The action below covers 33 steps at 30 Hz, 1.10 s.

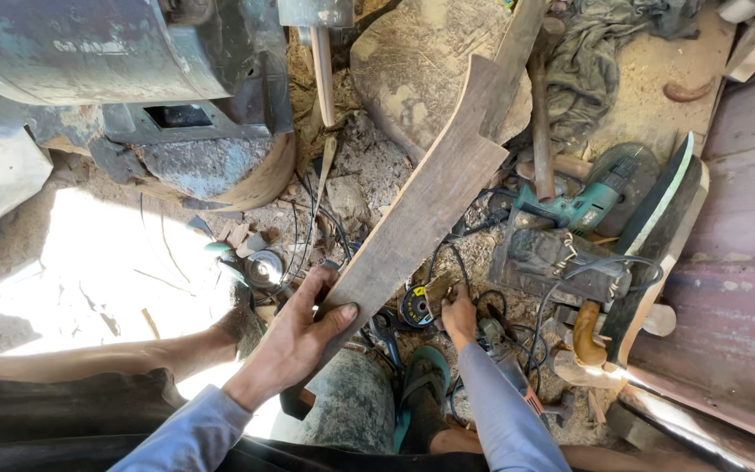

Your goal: The person uses a bench grinder to smooth and shape a curved wooden piece, repeatedly pressing its edges and surfaces against the spinning wheel. After grinding, the person picks up a pencil and marks the wood.

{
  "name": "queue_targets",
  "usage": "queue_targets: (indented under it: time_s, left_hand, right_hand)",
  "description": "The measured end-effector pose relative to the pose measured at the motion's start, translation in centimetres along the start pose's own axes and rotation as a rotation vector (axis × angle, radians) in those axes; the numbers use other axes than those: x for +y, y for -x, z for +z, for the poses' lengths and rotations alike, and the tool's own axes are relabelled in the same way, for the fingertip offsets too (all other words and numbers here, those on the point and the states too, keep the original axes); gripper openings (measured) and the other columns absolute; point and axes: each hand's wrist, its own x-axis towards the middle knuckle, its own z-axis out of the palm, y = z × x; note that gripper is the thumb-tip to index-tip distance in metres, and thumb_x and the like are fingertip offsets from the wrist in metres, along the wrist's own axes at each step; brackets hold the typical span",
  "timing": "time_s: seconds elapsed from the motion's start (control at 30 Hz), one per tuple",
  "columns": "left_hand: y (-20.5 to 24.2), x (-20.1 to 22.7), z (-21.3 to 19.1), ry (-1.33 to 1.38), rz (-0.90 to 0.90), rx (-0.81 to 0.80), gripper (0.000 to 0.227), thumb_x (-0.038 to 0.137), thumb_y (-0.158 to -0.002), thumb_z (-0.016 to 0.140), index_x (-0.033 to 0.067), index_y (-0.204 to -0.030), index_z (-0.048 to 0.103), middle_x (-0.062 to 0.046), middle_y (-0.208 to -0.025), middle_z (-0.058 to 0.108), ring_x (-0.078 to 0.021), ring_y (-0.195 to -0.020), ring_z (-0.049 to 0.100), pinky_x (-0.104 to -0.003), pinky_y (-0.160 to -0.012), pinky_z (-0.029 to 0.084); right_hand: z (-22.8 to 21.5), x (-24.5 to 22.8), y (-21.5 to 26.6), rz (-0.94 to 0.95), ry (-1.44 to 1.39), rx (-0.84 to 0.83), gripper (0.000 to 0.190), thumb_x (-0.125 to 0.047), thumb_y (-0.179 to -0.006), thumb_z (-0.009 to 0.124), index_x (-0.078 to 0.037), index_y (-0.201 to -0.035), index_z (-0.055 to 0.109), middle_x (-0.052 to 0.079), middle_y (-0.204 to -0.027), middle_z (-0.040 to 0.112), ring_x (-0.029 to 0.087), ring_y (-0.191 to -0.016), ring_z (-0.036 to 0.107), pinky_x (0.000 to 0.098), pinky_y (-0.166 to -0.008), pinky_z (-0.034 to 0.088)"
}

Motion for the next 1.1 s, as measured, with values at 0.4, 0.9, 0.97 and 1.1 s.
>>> queue_targets:
  time_s: [0.4,0.9,0.97,1.1]
  left_hand:
    - [1.1,0.9,1.0,0.075,0.03,-0.021,0.031,0.034,-0.095,0.061,0.0088,-0.112,0.054,-0.011,-0.098,0.062,-0.0226,-0.092,0.065,-0.038,-0.079,0.057]
    - [2.5,5.4,1.8,0.539,0.439,-0.262,0.026,0.017,-0.101,0.065,0.0029,-0.122,0.058,-0.004,-0.114,0.064,-0.0121,-0.108,0.057,-0.031,-0.099,0.046]
    - [3.0,6.8,1.3,0.574,0.493,-0.276,0.029,0.018,-0.1,0.064,0.0035,-0.125,0.056,-0.004,-0.116,0.066,-0.0125,-0.11,0.059,-0.032,-0.101,0.048]
    - [3.7,9.5,0.1,0.605,0.622,-0.216,0.035,0.021,-0.1,0.062,0.0041,-0.129,0.053,-0.004,-0.12,0.067,-0.0114,-0.112,0.061,-0.031,-0.1,0.051]
  right_hand:
    - [0.5,0.7,-1.5,-0.182,0.363,0.104,0.052,-0.02,-0.082,0.069,-0.006,-0.131,0.058,0.028,-0.113,0.069,0.047,-0.105,0.067,0.0526,-0.092,0.054]
    - [-12.9,-14.0,3.2,-0.117,0.44,-0.322,0.042,-0.019,-0.097,0.06,-0.009,-0.137,0.061,0.016,-0.116,0.07,0.035,-0.091,0.069,0.0545,-0.091,0.061]
    - [-16.0,-18.1,6.3,-0.34,0.748,-0.296,0.041,-0.023,-0.096,0.067,-0.022,-0.136,0.064,0.003,-0.117,0.052,0.016,-0.089,0.065,0.0372,-0.094,0.055]
    - [-20.6,-25.7,13.8,-0.299,0.719,-0.115,0.025,-0.025,-0.1,0.061,-0.017,-0.122,0.071,0.005,-0.086,0.068,0.018,-0.068,0.056,0.0308,-0.066,0.051]
